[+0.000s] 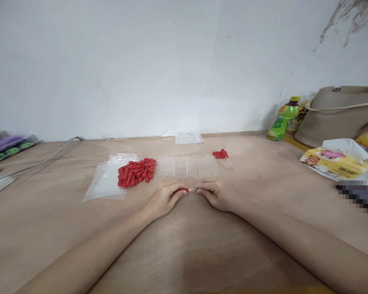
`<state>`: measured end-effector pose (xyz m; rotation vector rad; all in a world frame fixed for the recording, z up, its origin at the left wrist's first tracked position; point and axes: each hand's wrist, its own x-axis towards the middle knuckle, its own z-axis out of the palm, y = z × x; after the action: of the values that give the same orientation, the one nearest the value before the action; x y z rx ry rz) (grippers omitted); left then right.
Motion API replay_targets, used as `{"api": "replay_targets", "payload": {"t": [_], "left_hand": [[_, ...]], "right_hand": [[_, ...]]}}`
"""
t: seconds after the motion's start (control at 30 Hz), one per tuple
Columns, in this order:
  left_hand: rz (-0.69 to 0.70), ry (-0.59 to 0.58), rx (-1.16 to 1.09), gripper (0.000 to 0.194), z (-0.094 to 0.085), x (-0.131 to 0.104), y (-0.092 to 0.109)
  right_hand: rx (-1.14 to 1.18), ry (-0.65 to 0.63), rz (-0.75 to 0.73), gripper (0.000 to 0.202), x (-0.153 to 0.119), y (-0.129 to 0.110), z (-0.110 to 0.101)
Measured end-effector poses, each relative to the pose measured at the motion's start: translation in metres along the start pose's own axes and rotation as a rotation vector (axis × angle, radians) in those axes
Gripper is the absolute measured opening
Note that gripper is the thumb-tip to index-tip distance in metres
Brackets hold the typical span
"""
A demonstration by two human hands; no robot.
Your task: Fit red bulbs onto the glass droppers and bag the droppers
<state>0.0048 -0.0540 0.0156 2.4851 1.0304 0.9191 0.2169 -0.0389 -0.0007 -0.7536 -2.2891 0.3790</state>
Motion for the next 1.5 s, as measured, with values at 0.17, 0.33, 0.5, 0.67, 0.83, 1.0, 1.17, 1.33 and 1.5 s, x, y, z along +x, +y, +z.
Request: {"api": "replay_targets", "payload": {"t": [0.17,0.33,0.5,0.67,0.83,1.0,1.17,1.33,1.5], "left_hand": [[-0.014,-0.038,0.016,0.017,0.001,-0.001,-0.002],[-0.022,-0.008,0.047,0.016,0.003,-0.002,-0.003],[0.042,0.077,0.059,0.014,0.003,-0.002,-0.003],[0.043,0.097,0.048,0.015,0.001,0.001,-0.004],[-0.029,0.083,0.022,0.015,0.002,0.002,-0.003],[-0.047,0.097,-0.021,0.014,0.003,-0.001,-0.004],[-0.047,0.063,-0.02,0.015,0.004,-0.002,-0.004],[-0.028,0.025,0.012,0.015,0.004,-0.003,-0.003],[-0.012,0.018,0.003,0.016,0.004,-0.003,-0.004]], "right_hand": [[-0.118,-0.033,-0.01,0.023,0.0,0.002,0.002],[-0.305,-0.017,0.016,0.021,-0.001,-0.005,0.002],[-0.253,-0.025,-0.005,0.023,-0.001,-0.004,-0.001],[-0.118,0.041,-0.007,0.02,-0.004,0.009,-0.008],[-0.13,0.08,-0.018,0.021,-0.007,0.012,-0.005],[-0.213,0.075,-0.051,0.024,-0.004,0.005,-0.003],[-0.281,0.061,-0.041,0.027,-0.004,0.001,-0.003],[-0.311,0.011,-0.015,0.029,-0.004,0.0,-0.001],[-0.297,-0.035,0.029,0.029,-0.003,-0.002,0.0]]}}
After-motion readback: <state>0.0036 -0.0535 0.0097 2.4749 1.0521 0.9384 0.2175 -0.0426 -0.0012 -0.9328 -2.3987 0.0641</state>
